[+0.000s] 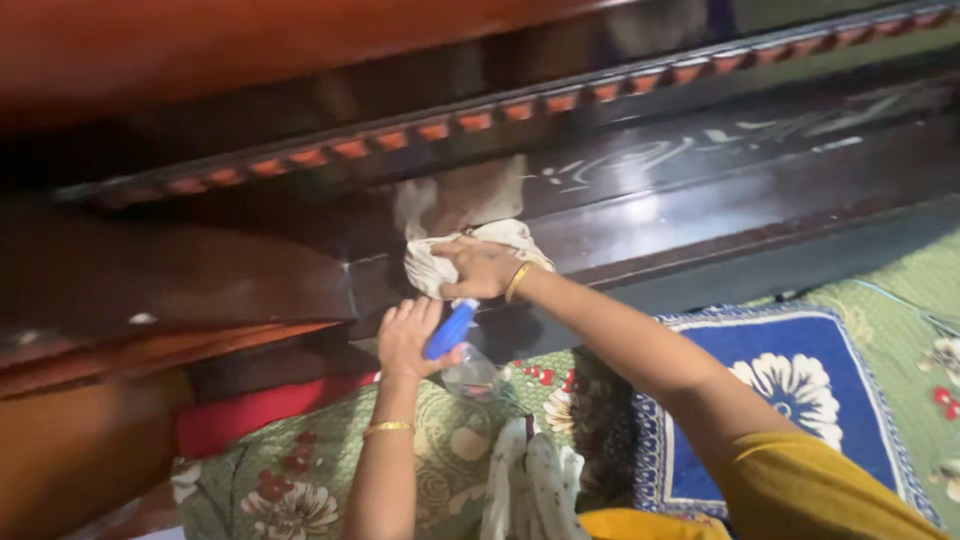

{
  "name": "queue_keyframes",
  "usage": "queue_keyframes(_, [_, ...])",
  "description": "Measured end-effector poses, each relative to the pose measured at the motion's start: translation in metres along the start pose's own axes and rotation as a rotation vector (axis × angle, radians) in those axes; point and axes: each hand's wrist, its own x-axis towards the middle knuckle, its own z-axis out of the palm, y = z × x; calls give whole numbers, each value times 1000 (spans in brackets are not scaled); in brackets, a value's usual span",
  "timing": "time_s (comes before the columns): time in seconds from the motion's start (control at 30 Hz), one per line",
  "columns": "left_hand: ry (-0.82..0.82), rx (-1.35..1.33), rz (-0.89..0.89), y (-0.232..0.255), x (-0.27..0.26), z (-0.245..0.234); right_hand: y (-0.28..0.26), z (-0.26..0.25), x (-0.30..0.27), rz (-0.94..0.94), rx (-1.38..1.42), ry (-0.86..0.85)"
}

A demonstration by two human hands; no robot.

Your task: The person cleans a dark wooden headboard using a spray bottle and a cloth. They repeatedly spray the surface and wipe it down, moving along the top edge and decorative carvings.

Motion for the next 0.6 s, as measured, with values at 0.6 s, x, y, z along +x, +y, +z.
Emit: queue_keyframes(0.6, [103, 79, -30, 1, 7, 11, 164, -147, -201, 672, -329, 47])
